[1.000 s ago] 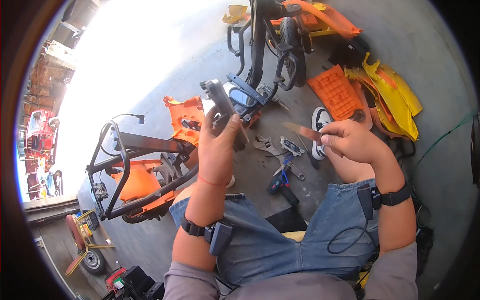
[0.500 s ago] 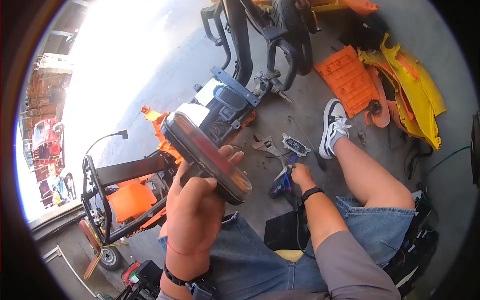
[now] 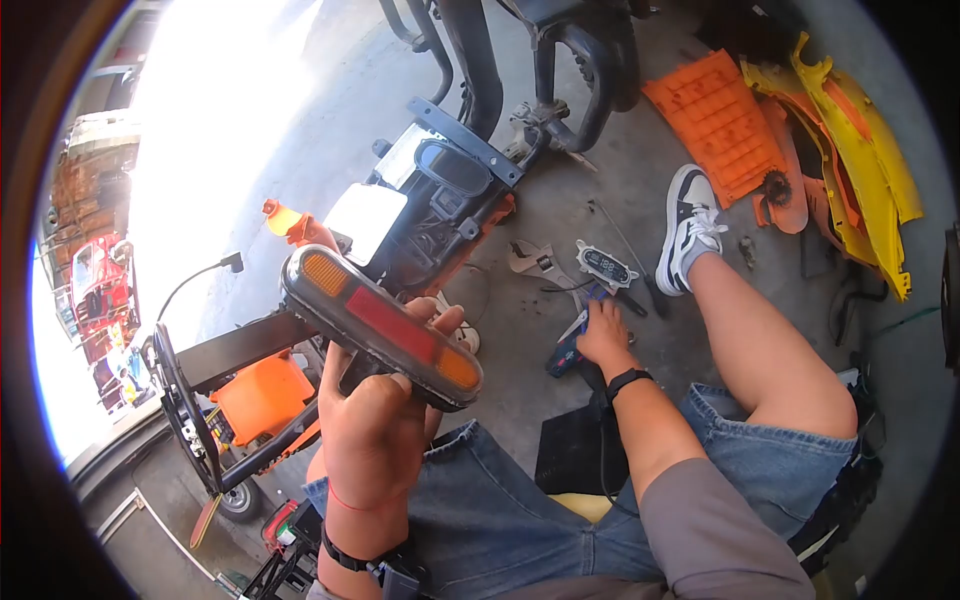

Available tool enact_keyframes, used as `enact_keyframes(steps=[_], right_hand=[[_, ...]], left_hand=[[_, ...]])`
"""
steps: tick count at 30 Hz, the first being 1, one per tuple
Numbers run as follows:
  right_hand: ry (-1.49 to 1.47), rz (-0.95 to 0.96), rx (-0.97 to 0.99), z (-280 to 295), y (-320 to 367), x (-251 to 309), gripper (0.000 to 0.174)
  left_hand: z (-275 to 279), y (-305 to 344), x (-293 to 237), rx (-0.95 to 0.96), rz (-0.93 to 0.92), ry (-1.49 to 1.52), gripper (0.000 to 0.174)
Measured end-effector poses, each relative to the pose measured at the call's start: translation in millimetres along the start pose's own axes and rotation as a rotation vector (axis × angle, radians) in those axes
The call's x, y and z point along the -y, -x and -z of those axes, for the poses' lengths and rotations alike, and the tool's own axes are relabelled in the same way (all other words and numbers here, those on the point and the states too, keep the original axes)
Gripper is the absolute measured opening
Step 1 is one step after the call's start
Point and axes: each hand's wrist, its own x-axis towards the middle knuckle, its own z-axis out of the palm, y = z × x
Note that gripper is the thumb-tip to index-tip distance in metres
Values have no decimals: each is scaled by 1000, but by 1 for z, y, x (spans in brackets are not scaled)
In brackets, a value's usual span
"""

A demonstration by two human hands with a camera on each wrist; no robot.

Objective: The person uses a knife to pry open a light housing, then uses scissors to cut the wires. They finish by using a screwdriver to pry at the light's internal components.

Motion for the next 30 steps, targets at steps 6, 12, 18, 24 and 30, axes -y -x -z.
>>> enact_keyframes(steps=[6, 12, 18, 24, 30], right_hand=[[-39, -115, -15, -29, 9, 0, 76], [-57, -170, 121, -13, 5, 5, 75], [-368, 48, 498, 58, -10, 20, 88], [-955, 228, 591, 227, 132, 77, 99], [-1022, 428, 573, 286, 245, 80, 84]], left_hand=[[16, -5, 0, 1, 7, 21, 58], [22, -9, 1, 56, -27, 6, 46], [30, -2, -9, 175, -39, 146, 48], [37, 12, -12, 324, -65, 195, 50], [39, 15, -12, 371, -56, 207, 52]])
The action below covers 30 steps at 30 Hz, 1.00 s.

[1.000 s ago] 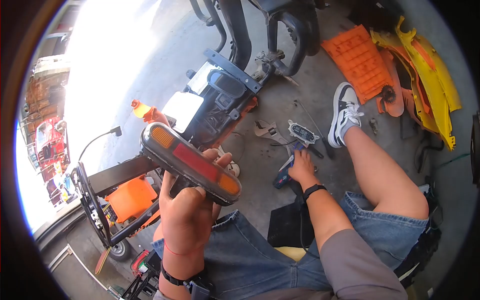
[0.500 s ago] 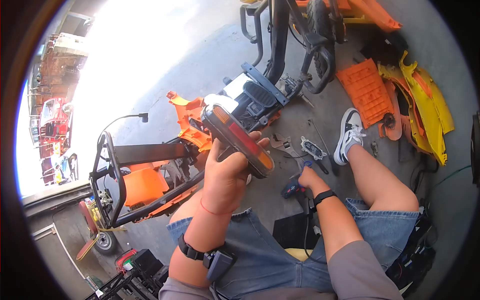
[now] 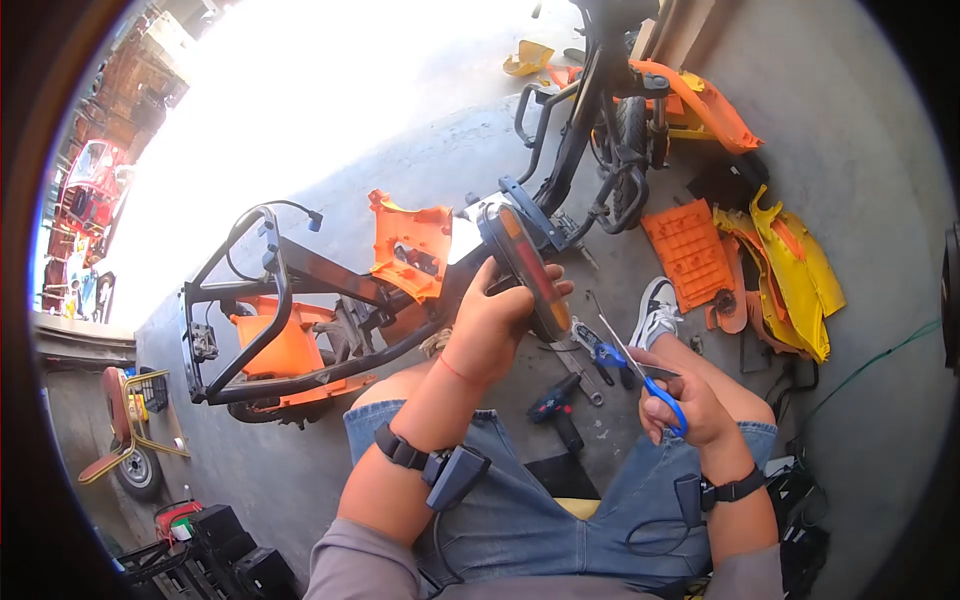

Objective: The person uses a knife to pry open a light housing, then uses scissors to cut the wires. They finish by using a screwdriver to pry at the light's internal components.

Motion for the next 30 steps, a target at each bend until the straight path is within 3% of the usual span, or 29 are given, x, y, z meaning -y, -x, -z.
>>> enact_keyframes(steps=[3, 5, 6, 7, 10, 20, 30], right_hand=[[-61, 163, 124, -14, 23, -4, 78], [107, 381, 159, -24, 21, -9, 81], [135, 398, 142, -29, 20, -8, 84], [133, 398, 134, -37, 17, -8, 84], [-330, 247, 162, -49, 11, -12, 89], [-97, 340, 115, -44, 17, -13, 85], [-51, 356, 94, -42, 18, -16, 84]], left_hand=[[-2, -1, 0, 49, 9, -82, 55], [-7, 0, 2, 54, 23, -106, 56], [-10, 1, 4, 59, 39, -132, 57], [-11, 2, 5, 64, 46, -132, 57], [-16, 4, 8, 130, 86, -154, 60], [-24, 4, 14, 188, 90, -196, 65], [-24, 4, 15, 221, 104, -259, 64]])
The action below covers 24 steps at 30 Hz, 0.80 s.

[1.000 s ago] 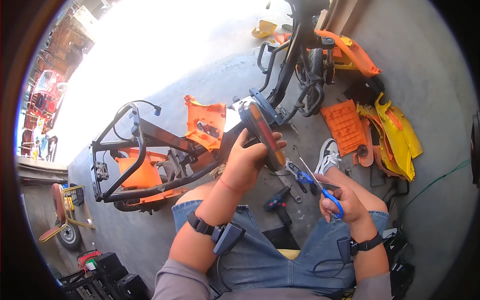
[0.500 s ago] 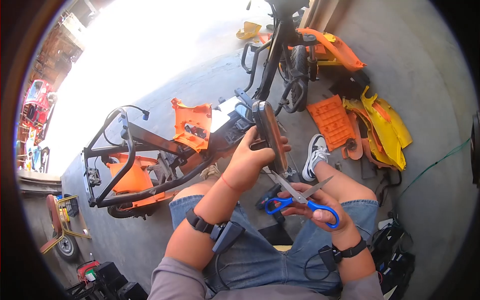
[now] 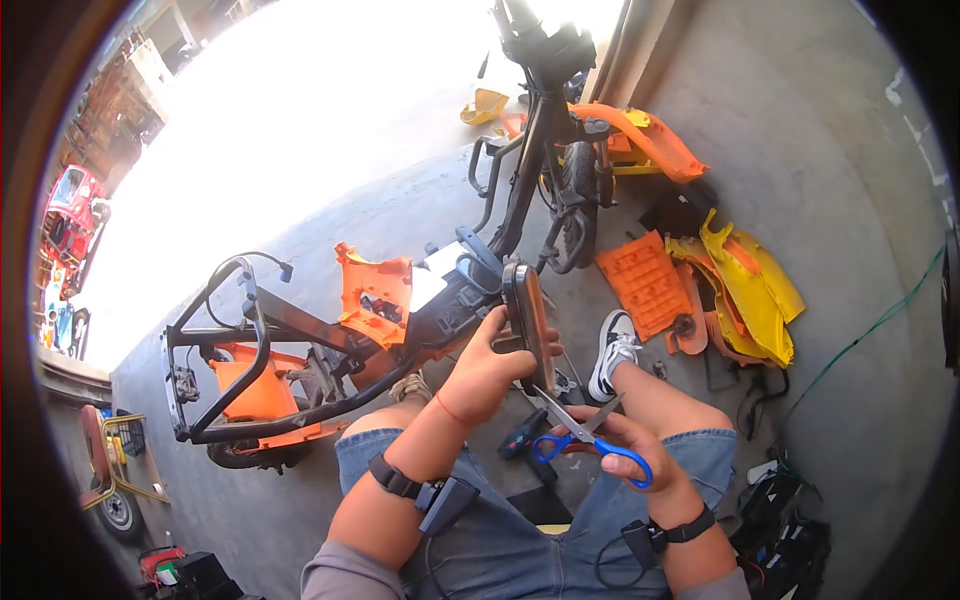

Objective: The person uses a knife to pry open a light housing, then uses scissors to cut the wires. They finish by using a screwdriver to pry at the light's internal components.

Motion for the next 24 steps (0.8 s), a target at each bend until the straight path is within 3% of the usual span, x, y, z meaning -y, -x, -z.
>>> enact_keyframes(steps=[13, 15, 19, 21, 24], right_hand=[[-268, -171, 23, -17, 10, 10, 80], [-216, -46, 19, -17, 10, 5, 75], [-14, -36, 24, -21, 12, 9, 73], [175, -81, -15, -27, 11, 10, 75], [-24, -114, 19, -20, 7, 8, 72]], left_hand=[[-4, 10, -3, 63, 87, -212, 65], [-5, 9, -1, 13, 79, -207, 65], [-5, 9, -2, 48, 91, -274, 65], [-4, 8, 3, -30, 36, -365, 64], [-5, 8, 2, -12, 38, -415, 62]])
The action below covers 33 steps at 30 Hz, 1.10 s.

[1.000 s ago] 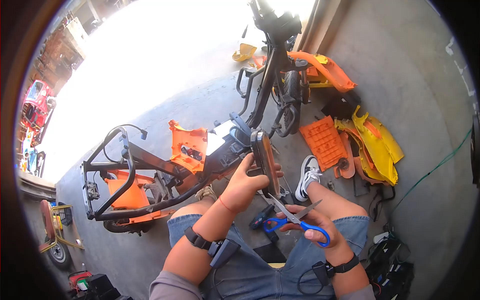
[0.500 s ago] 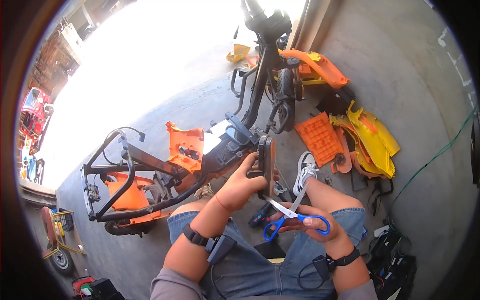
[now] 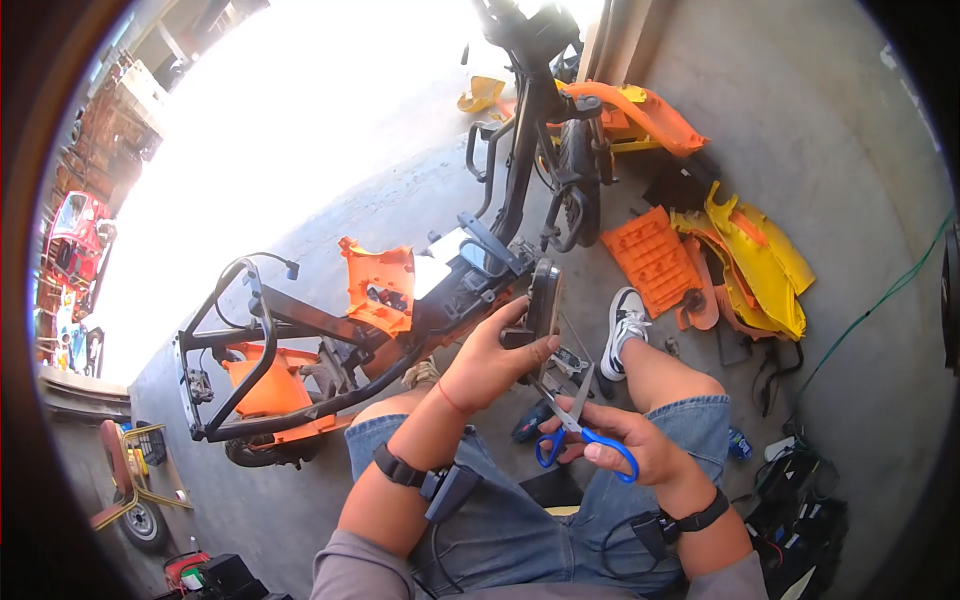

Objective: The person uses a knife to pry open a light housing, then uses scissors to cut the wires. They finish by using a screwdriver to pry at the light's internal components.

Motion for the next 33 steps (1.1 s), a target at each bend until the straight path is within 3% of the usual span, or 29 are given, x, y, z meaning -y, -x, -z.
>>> enact_keyframes(steps=[3, 5, 8, 10, 14, 17, 19, 20, 24, 26, 27, 29, 30, 32, 33], right_hand=[[-270, -32, 111, 19, -5, -1, 70], [-262, -28, 112, 21, -7, -4, 71], [-55, -46, 112, 23, -9, -4, 73], [369, -85, 185, 30, -14, 6, 68], [677, -81, 279, 35, -24, 30, 65], [534, -110, 327, 48, -27, 24, 65], [-16, -225, 293, 56, -27, 14, 66], [-143, -195, 270, 53, -25, 6, 67], [-329, -112, 203, 39, -21, -15, 66], [160, -35, 169, 37, -21, -18, 68], [155, -33, 169, 37, -23, -12, 68], [758, -1, 271, 37, -28, 12, 69], [757, 0, 268, 36, -30, 21, 69], [1117, -10, 337, 32, -34, 32, 70], [1116, -11, 336, 32, -35, 33, 70]], left_hand=[[1, 1, 3, 25, 4, 2, 58], [3, 1, -2, 60, 28, 39, 58], [4, 0, 1, 80, 62, 71, 56], [4, 0, 2, 64, 79, 57, 55], [4, -2, 6, 25, 139, 18, 52], [6, 0, 5, 25, 143, 58, 54], [7, 0, 10, 54, 95, 23, 56], [7, 1, 10, 53, 95, 22, 56], [5, 2, 8, 7, 107, 58, 58], [3, 2, 8, 1, 100, 72, 58], [3, 1, 10, -18, 128, 46, 57], [4, 0, 15, -33, 160, 18, 56], [6, -2, 17, -38, 157, 28, 54], [6, -4, 22, -38, 154, 37, 52], [6, -5, 23, -45, 143, 51, 56]])
